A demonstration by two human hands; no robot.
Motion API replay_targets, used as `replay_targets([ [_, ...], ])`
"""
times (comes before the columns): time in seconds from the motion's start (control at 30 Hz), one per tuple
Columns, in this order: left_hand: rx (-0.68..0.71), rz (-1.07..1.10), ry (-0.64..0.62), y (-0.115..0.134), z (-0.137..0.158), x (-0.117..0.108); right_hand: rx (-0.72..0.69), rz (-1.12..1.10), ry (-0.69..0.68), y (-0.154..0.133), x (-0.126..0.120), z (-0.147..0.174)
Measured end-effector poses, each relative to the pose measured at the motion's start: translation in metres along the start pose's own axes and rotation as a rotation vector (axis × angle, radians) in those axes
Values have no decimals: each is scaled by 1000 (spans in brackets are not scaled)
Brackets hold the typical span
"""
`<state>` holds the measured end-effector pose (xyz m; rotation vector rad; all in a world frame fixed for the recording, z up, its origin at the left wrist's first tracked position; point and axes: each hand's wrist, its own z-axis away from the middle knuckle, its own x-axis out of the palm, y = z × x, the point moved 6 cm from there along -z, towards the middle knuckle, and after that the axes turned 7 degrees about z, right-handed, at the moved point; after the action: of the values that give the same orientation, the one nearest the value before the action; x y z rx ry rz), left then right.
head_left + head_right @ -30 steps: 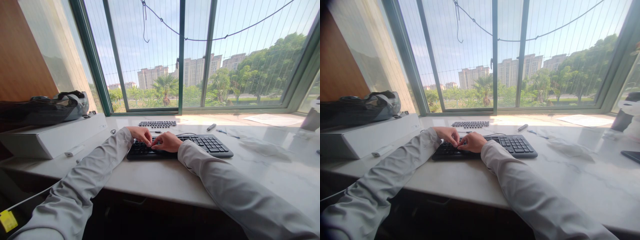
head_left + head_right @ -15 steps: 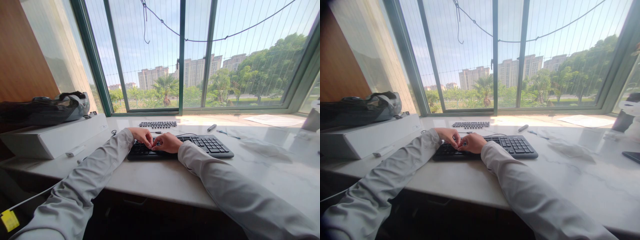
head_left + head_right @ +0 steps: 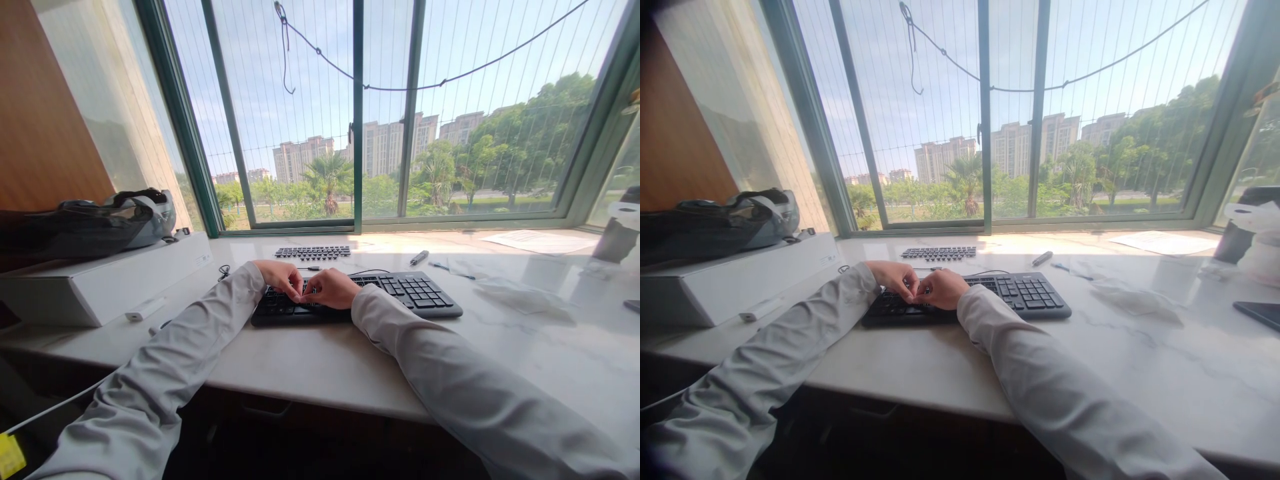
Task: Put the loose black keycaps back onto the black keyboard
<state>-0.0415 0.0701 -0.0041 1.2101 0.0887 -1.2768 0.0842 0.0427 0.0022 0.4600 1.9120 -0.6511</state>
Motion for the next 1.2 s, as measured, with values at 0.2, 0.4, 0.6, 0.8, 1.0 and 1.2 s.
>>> replay_targets([
  [0.2,-37,-58,-25,7,1,3,5,19,-35,-3,0,1],
  [0.4,-70,-148,-49,11,0,4,-10,19,-36,-6,-2,1],
  [0.6,-117,-194,-69,14,0,6,-13,34,-40,-6,-1,1],
  [0.8,-108,-195,-72,15,0,6,-5,51,-54,-8,-3,1],
  [1.0,-108,-193,-85,16,0,7,10,99,-81,-12,-7,2],
  [1.2,-96,-178,-86,20,2,8,-53,236,-76,-22,-10,4],
])
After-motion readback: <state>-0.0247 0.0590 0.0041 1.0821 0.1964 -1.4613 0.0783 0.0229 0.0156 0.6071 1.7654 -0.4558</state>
